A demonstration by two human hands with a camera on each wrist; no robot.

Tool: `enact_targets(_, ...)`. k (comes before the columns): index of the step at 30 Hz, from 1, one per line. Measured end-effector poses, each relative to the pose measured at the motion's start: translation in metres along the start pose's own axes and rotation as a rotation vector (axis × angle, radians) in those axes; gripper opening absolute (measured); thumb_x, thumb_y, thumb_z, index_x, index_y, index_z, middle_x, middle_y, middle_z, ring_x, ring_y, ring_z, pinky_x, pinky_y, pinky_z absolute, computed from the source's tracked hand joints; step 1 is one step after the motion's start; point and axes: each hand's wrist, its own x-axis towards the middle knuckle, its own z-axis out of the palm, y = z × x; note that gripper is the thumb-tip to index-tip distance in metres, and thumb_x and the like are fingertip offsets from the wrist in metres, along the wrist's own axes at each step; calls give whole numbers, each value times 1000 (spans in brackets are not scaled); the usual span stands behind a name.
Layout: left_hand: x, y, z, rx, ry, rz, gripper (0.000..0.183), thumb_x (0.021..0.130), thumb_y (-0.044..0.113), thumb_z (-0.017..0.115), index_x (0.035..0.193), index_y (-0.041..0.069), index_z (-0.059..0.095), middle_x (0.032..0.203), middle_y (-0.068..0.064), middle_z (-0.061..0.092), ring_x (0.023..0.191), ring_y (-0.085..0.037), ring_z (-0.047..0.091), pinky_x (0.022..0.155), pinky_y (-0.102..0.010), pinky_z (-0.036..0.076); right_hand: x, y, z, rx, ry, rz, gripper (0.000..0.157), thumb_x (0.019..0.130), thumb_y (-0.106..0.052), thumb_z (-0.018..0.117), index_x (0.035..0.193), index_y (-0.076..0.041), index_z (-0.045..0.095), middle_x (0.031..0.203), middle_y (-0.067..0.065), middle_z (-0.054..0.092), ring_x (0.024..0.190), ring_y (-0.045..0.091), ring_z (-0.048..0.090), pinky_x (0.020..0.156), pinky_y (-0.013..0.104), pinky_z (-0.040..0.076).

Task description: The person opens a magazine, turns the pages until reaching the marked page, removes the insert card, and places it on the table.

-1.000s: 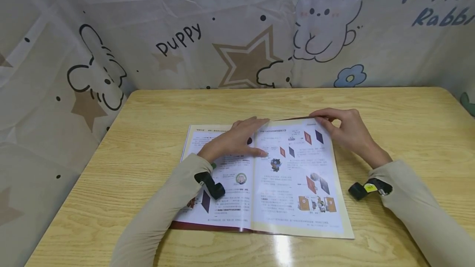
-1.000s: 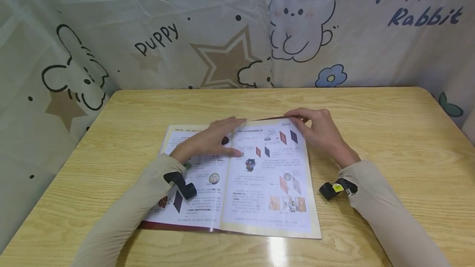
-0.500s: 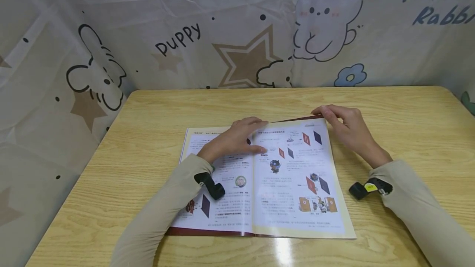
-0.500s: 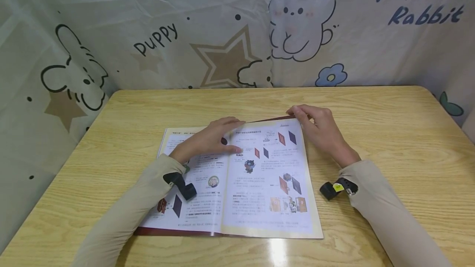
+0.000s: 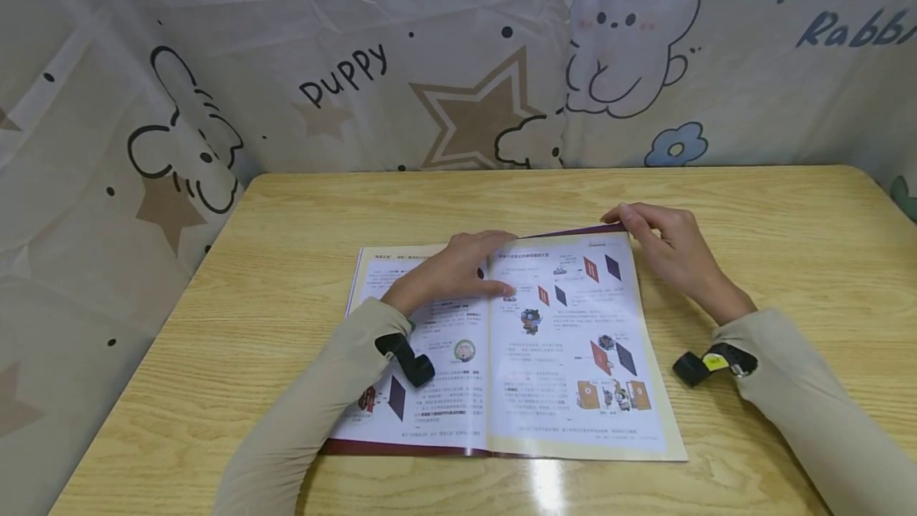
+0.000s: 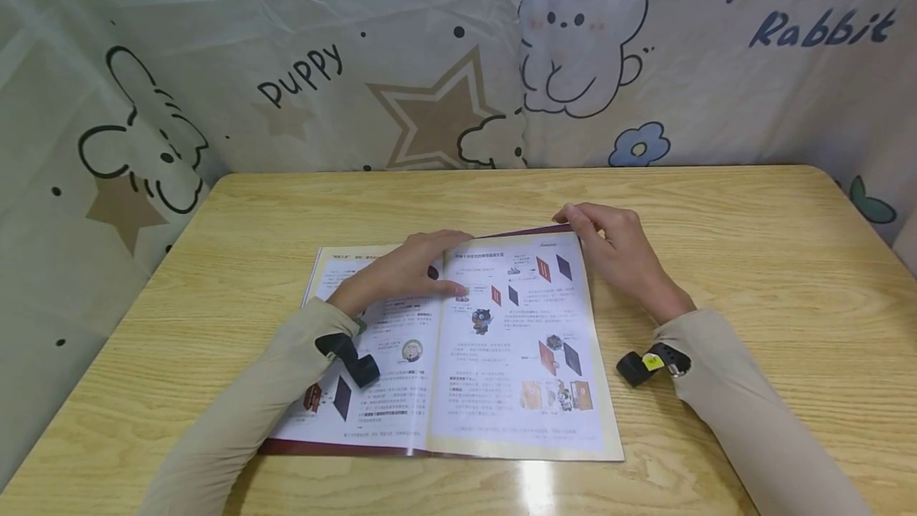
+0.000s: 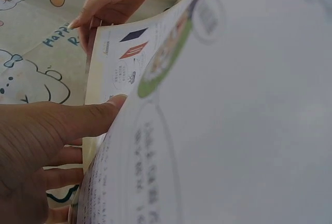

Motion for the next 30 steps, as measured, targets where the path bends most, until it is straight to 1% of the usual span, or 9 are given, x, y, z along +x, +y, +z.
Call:
enact_targets(5,0,1,0,-6,-2,-17,80,84,39,74,148,10,37,150,-7,41,139,-23,36,115,-42,21,0,0,0,1,-7,12,36,105,-24,42,107,-1,70,109,14,70,107,30,62,87,14,37)
enact_targets(12,1,0,2,-23,13,0,79,83,39,75,146,8,38,134,-9,56,120,-24,53,105,-39,38,0,-1,-1,5,-15,26,36,105,-23,41,108,-2,70,109,16,69,106,33,62,87,14,37)
enact_targets(16,2,0,2,-49,14,0,79,83,39,76,145,8,37,131,-10,58,117,-25,53,102,-39,40,0,-1,-1,7,-19,29,37,105,-23,41,107,0,69,110,16,69,106,33,62,89,13,36)
enact_targets(21,1,-1,3,-101,12,32,78,84,36,76,145,9,36,129,-8,58,109,-17,58,96,-30,44,1,-1,-1,-5,-29,23,38,106,-23,40,107,1,69,110,17,68,107,33,61,89,14,36)
enact_targets(22,1,-1,3,-117,10,43,76,84,35,76,144,10,36,124,-8,60,103,-15,60,91,-28,47,1,-1,-1,-9,-33,25,38,106,-23,40,107,1,69,111,17,68,108,33,61,91,18,38)
enact_targets(24,2,-1,3,-136,6,67,73,84,34,76,141,12,38,119,-6,61,96,-13,61,84,-25,49,1,-1,0,-23,-42,27,37,105,-23,41,108,0,69,112,17,68,108,32,61,89,21,40)
enact_targets(25,2,-1,3,-139,3,72,71,83,35,77,140,13,39,120,-5,61,98,-13,60,84,-25,48,0,0,0,-29,-47,33,36,105,-23,42,109,0,69,112,16,68,107,31,61,88,21,41)
enact_targets(28,3,-1,3,-131,-21,77,66,82,36,77,135,17,42,131,-4,56,110,-17,55,99,-31,42,0,0,0,-48,-81,58,32,104,-22,46,114,-2,68,113,15,68,101,27,60,82,28,43)
enact_targets(30,3,-1,1,-125,-43,93,62,81,37,78,128,17,44,144,-2,47,126,-19,47,112,-39,26,0,0,0,-63,-120,79,32,103,-23,47,118,-2,67,114,15,67,98,25,59,80,29,43)
